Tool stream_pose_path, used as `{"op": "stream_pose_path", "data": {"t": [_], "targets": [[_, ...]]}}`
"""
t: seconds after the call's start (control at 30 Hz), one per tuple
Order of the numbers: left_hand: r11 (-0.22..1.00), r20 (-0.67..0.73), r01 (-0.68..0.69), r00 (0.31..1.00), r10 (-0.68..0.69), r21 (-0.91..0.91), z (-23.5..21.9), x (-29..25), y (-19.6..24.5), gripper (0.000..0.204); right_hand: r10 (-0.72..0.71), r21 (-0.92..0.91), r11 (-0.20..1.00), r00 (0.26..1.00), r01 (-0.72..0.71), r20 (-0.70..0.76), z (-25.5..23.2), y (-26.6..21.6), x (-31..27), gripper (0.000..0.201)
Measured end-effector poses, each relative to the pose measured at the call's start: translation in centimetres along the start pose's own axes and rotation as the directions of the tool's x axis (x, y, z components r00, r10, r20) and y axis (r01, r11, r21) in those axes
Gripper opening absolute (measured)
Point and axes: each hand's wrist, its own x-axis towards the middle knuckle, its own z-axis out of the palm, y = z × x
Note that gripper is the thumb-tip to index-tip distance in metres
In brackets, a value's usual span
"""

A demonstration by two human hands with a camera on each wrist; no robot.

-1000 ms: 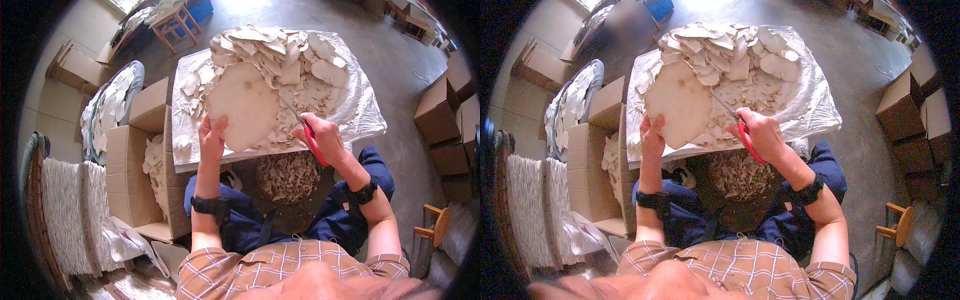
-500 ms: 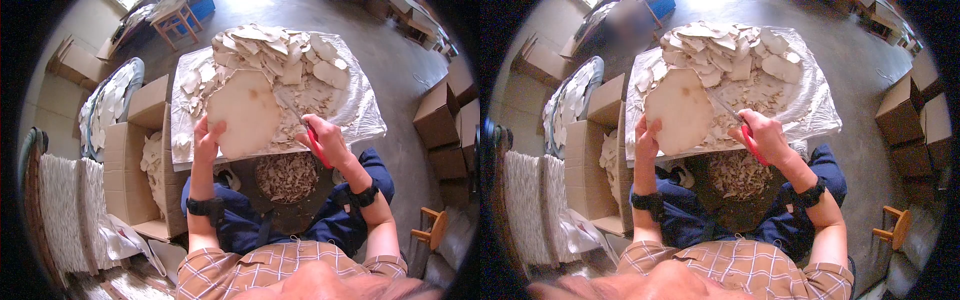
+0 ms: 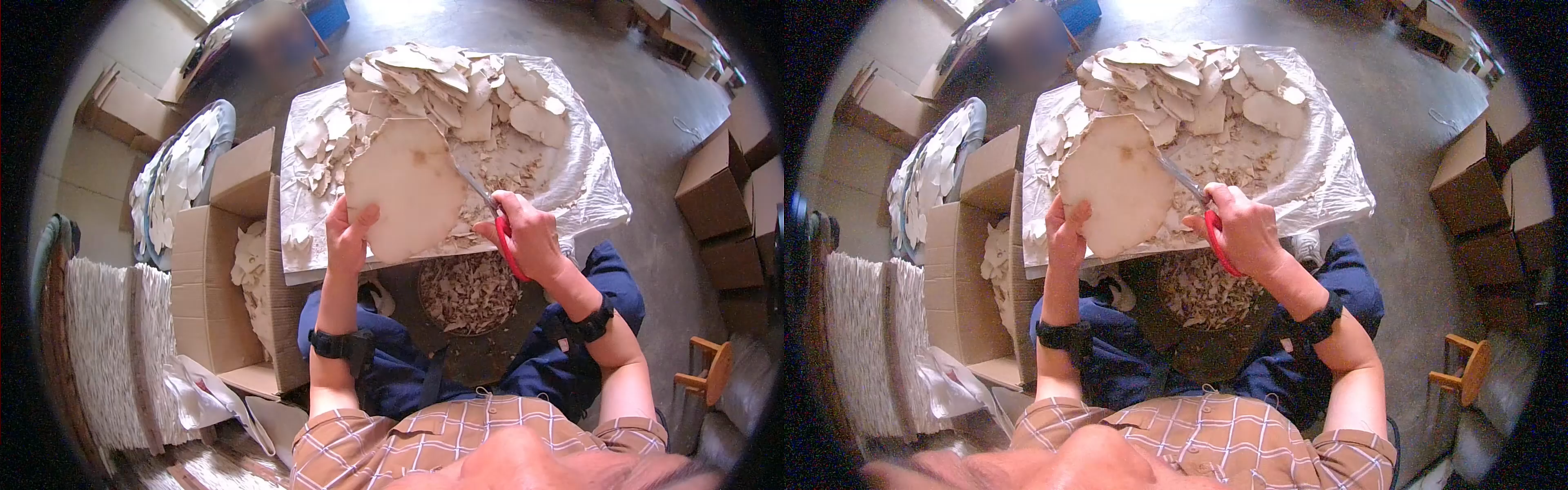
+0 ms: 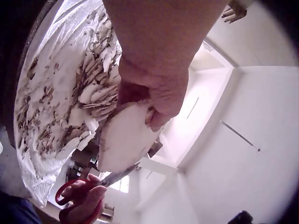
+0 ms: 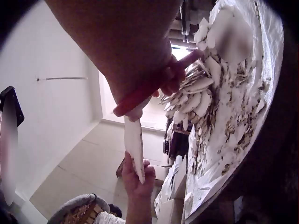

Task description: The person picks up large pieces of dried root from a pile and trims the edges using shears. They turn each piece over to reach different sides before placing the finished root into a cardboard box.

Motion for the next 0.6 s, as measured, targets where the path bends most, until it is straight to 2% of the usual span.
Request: {"op": "stream_pose_path", "data": {"t": [0.17,0.4,0.47,0.6], "targets": [[1.0,-0.016,-0.015,1.0,0.015,-0.011,0.13,-0.04,-0.01,0.027,0.038,0.003,0.999,0.999,-0.038,-0.014,0.02,0.09,0.08,0.043],[1.0,0.01,-0.023,1.0,0.023,-0.003,0.24,-0.08,-0.3,0.028,-0.017,-0.063,0.998,0.999,0.015,-0.037,0.16,0.33,0.12,0.038],[0.997,0.014,0.008,1.0,-0.007,-0.071,0.24,-0.11,-0.47,0.028,-0.025,-0.068,0.997,0.999,0.022,-0.045,0.24,0.38,0.22,0.036],[0.996,0.012,0.028,1.0,-0.027,-0.087,0.23,-0.19,-0.43,0.029,-0.037,-0.093,0.995,0.998,0.031,-0.057,0.36,0.53,0.45,0.035]]}}
